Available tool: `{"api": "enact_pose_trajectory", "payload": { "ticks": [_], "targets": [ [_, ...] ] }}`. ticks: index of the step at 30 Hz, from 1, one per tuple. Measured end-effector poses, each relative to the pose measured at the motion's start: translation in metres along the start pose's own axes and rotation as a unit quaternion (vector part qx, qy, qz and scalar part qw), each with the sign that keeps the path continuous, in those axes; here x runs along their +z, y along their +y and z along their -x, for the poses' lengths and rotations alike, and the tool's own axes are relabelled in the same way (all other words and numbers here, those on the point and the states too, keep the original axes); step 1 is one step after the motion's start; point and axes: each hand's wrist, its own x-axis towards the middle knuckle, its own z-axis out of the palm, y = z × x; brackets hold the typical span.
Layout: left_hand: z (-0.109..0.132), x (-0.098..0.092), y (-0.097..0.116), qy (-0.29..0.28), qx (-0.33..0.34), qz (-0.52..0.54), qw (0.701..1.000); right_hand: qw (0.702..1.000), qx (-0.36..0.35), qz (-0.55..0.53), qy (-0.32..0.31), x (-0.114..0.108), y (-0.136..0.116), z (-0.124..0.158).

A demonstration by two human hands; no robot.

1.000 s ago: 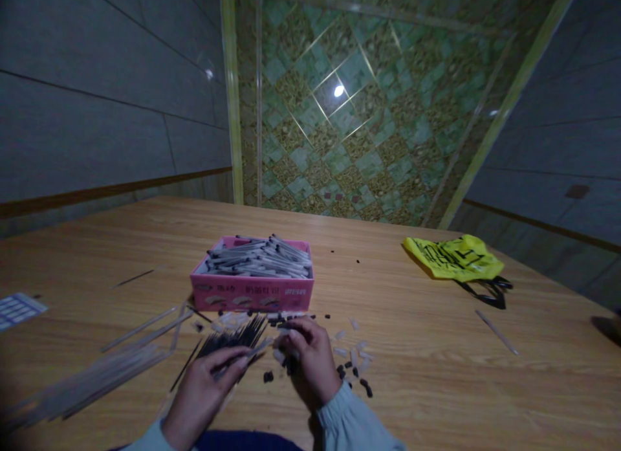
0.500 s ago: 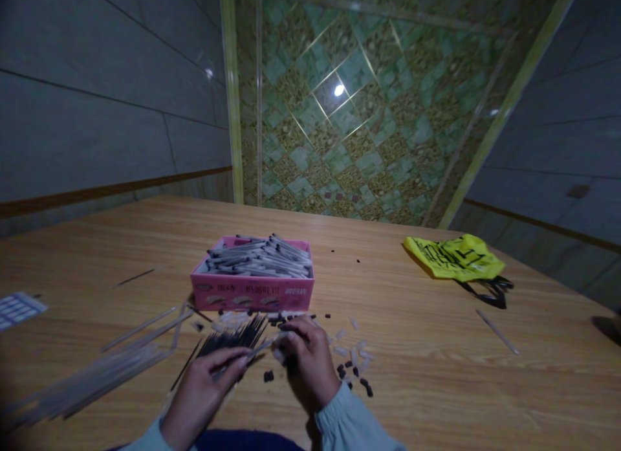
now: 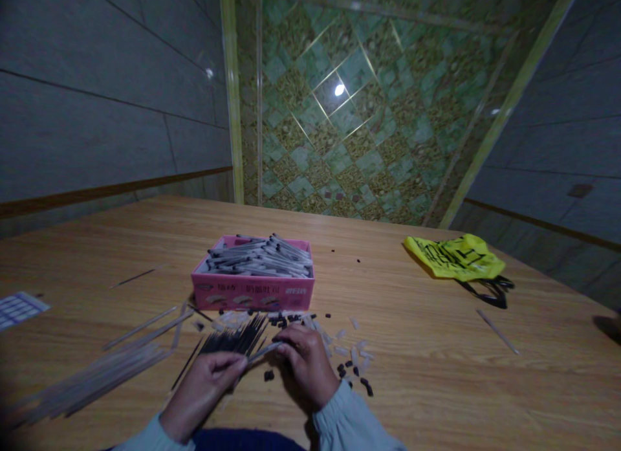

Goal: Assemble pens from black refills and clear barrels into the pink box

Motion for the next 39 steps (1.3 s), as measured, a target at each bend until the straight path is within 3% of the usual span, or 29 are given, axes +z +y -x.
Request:
{"api": "enact_pose_trajectory", "payload": {
  "ticks": [7,10,14,18,22,25,27,30,32,35,39],
  "targets": [
    [0.001,0.002,-0.008,0.030,0.022,-0.015,0.999,0.998,-0.007,0.052,-0.027,0.002,-0.010,0.002],
    [0.003,0.003,-0.013,0.060,0.066,-0.066,0.994,0.999,0.004,0.050,-0.022,0.004,-0.014,0.002],
    [0.008,0.000,-0.014,0.088,0.176,-0.192,0.961,0.997,0.065,0.024,-0.025,0.009,-0.013,0.004],
    [0.009,-0.001,-0.011,0.091,0.226,-0.291,0.925,0.989,0.139,-0.014,-0.048,0.014,-0.008,0.005],
    [0.006,0.001,-0.011,0.077,0.237,-0.319,0.915,0.991,0.094,0.079,-0.053,0.013,-0.017,0.005],
    [0.003,0.000,-0.012,0.117,0.263,-0.300,0.910,0.984,0.033,0.168,-0.050,0.002,-0.027,0.000],
    [0.001,-0.003,-0.012,0.177,0.281,-0.286,0.899,0.978,0.004,0.209,-0.001,-0.011,-0.028,-0.010],
    [-0.001,-0.011,-0.013,0.278,0.265,-0.262,0.885,0.969,-0.024,0.214,0.121,-0.034,-0.021,-0.038],
    [-0.002,-0.014,-0.015,0.307,0.243,-0.255,0.884,0.954,-0.023,0.235,0.185,-0.046,-0.012,-0.064],
    [-0.004,-0.015,-0.020,0.284,0.249,-0.290,0.880,0.940,0.006,0.275,0.200,-0.051,0.000,-0.103],
    [-0.003,-0.012,-0.023,0.231,0.255,-0.338,0.876,0.933,0.033,0.303,0.193,-0.039,0.014,-0.137]
  ]
}}
